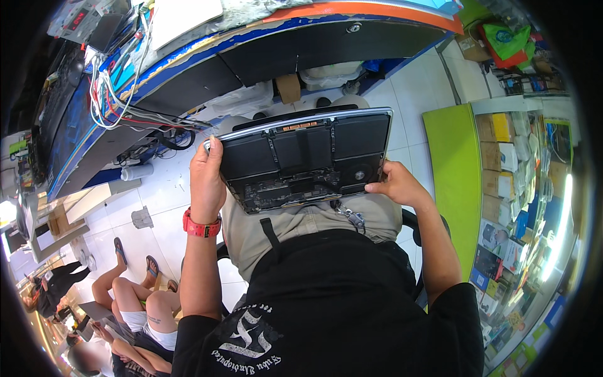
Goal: The person uses a screwdriver to remove and replace screws inside a laptop casing, then handles a component by hand before closing the laptop lid.
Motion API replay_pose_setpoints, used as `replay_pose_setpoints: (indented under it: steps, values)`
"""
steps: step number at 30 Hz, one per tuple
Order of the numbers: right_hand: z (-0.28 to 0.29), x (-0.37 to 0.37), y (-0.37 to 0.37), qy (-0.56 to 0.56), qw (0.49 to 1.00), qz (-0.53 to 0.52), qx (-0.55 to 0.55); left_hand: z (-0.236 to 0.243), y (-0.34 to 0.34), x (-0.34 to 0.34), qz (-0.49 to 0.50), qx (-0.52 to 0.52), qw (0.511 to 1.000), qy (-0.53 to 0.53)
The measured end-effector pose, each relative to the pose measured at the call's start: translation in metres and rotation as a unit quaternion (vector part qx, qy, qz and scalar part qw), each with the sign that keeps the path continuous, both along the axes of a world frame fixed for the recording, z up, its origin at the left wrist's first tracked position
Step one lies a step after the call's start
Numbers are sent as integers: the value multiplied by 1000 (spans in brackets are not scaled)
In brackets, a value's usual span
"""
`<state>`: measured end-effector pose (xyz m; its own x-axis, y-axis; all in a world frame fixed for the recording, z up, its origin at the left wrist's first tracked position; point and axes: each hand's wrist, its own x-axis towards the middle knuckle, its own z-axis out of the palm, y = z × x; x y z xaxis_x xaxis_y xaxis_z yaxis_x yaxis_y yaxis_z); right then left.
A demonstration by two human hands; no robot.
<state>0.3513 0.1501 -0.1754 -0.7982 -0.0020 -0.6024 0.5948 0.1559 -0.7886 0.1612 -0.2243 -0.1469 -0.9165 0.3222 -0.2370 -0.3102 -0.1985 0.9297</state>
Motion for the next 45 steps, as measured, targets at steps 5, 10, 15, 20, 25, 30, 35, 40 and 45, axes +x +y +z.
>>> replay_pose_setpoints:
  steps: [5,10,15,20,25,30,35,40,45]
  values:
    - [0,-1,2,-10,1000,16,3,2,2,1,3,0,1000,-1]
    - [2,-4,3,-32,998,41,29,-9,-7,-2,-19,-9,1000,9]
    - [-8,1,5,-16,999,31,23,-6,-2,-3,-14,-24,1000,3]
    - [3,-2,-3,16,1000,5,17,-7,0,-8,-19,-49,999,2]
    - [-2,-2,1,-20,1000,9,15,-4,4,-9,-19,-61,998,11]
    - [-10,0,4,-22,1000,14,16,-5,0,-11,-12,-21,1000,2]
    - [-11,8,3,27,996,39,73,19,-28,-8,-81,-132,982,104]
    - [28,20,-20,124,970,55,203,97,-28,22,-255,-273,900,224]
    - [23,35,-15,266,916,143,264,144,-3,61,-374,-367,782,338]
